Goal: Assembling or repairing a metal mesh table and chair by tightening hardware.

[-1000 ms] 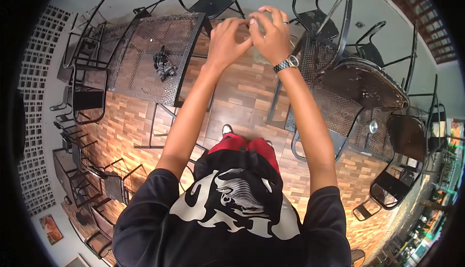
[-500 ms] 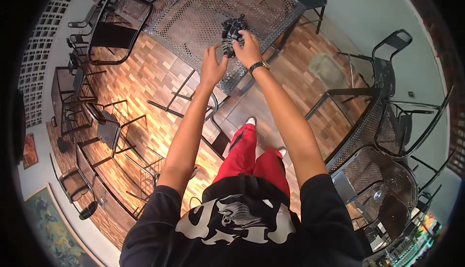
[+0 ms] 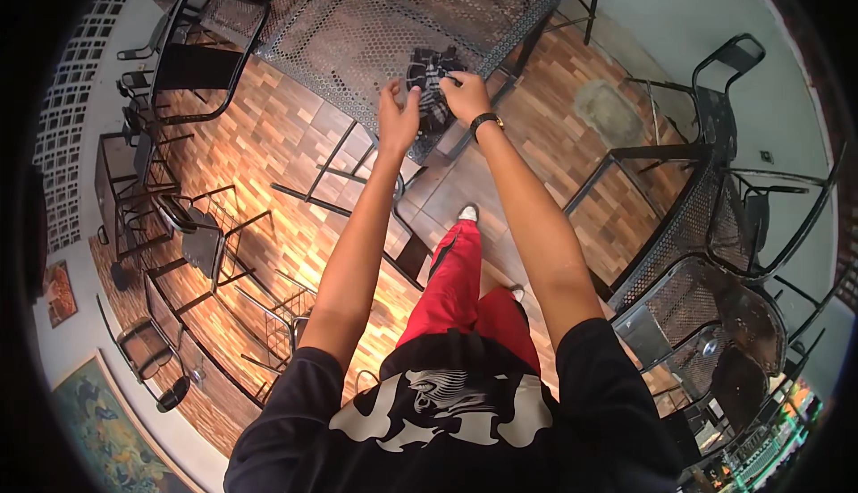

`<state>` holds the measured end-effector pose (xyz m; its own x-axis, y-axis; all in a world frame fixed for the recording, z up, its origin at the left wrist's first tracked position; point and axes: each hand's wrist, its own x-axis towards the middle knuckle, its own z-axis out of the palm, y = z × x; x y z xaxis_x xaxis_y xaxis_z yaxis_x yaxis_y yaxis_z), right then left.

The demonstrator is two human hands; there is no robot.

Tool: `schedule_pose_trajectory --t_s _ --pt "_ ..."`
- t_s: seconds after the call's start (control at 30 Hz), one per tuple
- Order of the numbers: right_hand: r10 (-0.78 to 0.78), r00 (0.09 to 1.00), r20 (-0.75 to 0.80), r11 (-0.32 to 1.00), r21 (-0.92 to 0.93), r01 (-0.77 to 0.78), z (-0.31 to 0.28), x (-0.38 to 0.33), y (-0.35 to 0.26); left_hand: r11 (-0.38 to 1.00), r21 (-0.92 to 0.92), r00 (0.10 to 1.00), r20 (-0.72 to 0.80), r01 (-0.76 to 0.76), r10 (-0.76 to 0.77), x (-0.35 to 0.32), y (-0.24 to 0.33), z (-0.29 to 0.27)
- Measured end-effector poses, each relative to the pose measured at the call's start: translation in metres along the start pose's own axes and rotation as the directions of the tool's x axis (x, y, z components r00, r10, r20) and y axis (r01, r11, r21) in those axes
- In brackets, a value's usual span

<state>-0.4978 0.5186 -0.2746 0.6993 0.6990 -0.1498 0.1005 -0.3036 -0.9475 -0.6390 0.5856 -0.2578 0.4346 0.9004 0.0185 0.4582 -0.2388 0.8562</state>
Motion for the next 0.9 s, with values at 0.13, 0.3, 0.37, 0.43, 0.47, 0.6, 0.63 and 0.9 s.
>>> schedule_pose_trajectory --t_s 0.13,0.3,0.37,0.43,0.47,0.6,0.63,0.9 --pt "-0.023 1.0 0.006 0.959 0.284 0.02 -0.048 -0.068 0.002 0.836 -0.299 0.861 0.379 0.461 -0.339 -0.032 0.043 0.036" --pt "-0.136 0.973 -0.187 0.956 0.235 0.179 -0.121 -0.155 0.021 0.791 -0.398 0.815 0.542 0.464 -0.206 -0.11 0.095 0.088" --pt "-0.166 0.936 -0.309 0.98 0.053 0.191 -0.159 -0.198 0.03 0.796 -0.399 0.779 0.612 0.455 -0.139 -0.153 0.116 0.108" --pt "-0.187 0.843 -0.504 0.981 -0.05 0.188 -0.191 -0.254 0.034 0.817 -0.371 0.745 0.659 0.442 -0.103 -0.201 0.138 0.126" --pt "-0.238 0.747 -0.621 0.971 -0.167 0.171 -0.204 -0.279 0.04 0.792 -0.367 0.7 0.706 0.487 -0.103 -0.224 0.145 0.135" --pt "-0.121 0.574 -0.81 0.993 -0.105 0.061 -0.286 -0.378 0.081 0.788 -0.312 0.524 0.852 0.531 -0.016 -0.355 0.193 0.18" --pt "-0.037 0.529 -0.848 0.999 -0.037 0.011 -0.296 -0.396 0.094 0.823 -0.282 0.425 0.904 0.493 0.056 -0.382 0.194 0.192" --pt "0.084 0.321 -0.943 0.996 0.071 -0.053 -0.382 -0.547 0.153 0.991 -0.118 0.156 0.982 0.067 0.107 -0.539 0.234 0.239"
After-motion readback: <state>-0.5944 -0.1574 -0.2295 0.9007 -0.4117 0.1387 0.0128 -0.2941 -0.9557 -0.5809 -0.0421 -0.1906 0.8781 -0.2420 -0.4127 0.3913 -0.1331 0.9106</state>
